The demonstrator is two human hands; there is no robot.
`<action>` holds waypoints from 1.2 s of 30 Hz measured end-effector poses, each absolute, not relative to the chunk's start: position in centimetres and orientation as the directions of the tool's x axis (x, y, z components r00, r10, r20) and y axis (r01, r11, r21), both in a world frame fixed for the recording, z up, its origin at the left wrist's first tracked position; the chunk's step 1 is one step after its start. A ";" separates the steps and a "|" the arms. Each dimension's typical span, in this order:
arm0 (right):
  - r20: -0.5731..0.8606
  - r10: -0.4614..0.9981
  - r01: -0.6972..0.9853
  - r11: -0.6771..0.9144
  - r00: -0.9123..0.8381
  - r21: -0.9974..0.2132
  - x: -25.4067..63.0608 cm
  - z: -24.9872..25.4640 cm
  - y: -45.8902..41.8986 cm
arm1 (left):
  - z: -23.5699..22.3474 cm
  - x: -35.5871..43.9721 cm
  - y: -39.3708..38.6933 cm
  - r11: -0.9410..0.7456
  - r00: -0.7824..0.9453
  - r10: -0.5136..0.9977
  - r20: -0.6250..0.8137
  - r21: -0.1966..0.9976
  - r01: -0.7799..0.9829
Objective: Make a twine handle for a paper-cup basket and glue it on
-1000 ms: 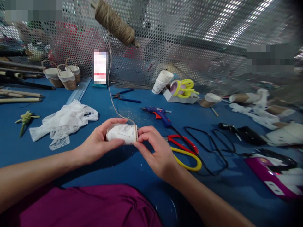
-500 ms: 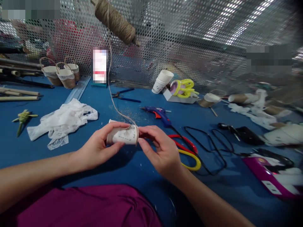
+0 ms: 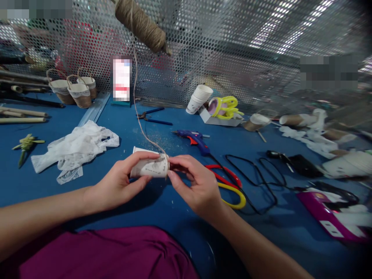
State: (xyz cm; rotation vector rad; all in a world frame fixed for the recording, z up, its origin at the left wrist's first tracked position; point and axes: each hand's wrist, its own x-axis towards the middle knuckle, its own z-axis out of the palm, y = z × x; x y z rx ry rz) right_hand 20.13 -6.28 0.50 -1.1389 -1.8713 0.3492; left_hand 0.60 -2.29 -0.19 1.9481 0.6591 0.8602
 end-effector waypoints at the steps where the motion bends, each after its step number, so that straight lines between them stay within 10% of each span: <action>1: 0.547 0.816 0.569 0.543 -0.185 -0.618 20.1 0.5 -6.3 | -0.2 0.6 -2.3 -0.474 0.619 0.722 0.310 0.873 0.116; 11: 0.534 0.845 0.748 0.334 0.032 -0.573 22.5 2.1 -4.5 | 0.6 0.8 -1.9 -0.352 0.534 0.815 0.226 0.925 0.146; 15: 0.237 0.932 0.935 -0.200 0.274 -0.293 26.5 2.8 -0.3 | 1.0 0.7 -0.5 -0.125 0.430 0.898 0.088 0.990 0.058; 20: 0.019 0.950 0.921 -0.298 0.312 -0.250 29.0 1.2 3.4 | 0.5 0.6 1.2 0.151 0.366 0.925 -0.102 0.982 -0.110; 28: -0.003 0.929 0.809 -0.325 0.371 -0.491 27.8 2.6 1.4 | -0.7 0.7 1.7 0.130 0.381 0.918 -0.112 0.991 -0.022; 32: -0.177 0.968 0.476 -0.241 0.176 -0.846 26.2 4.1 -2.0 | -1.1 0.7 1.5 -0.053 0.430 0.903 -0.003 0.992 0.117; 36: -0.214 0.976 0.382 -0.212 0.039 -0.900 24.3 4.2 -4.5 | -0.8 0.9 1.1 -0.026 0.463 0.886 -0.032 0.993 0.118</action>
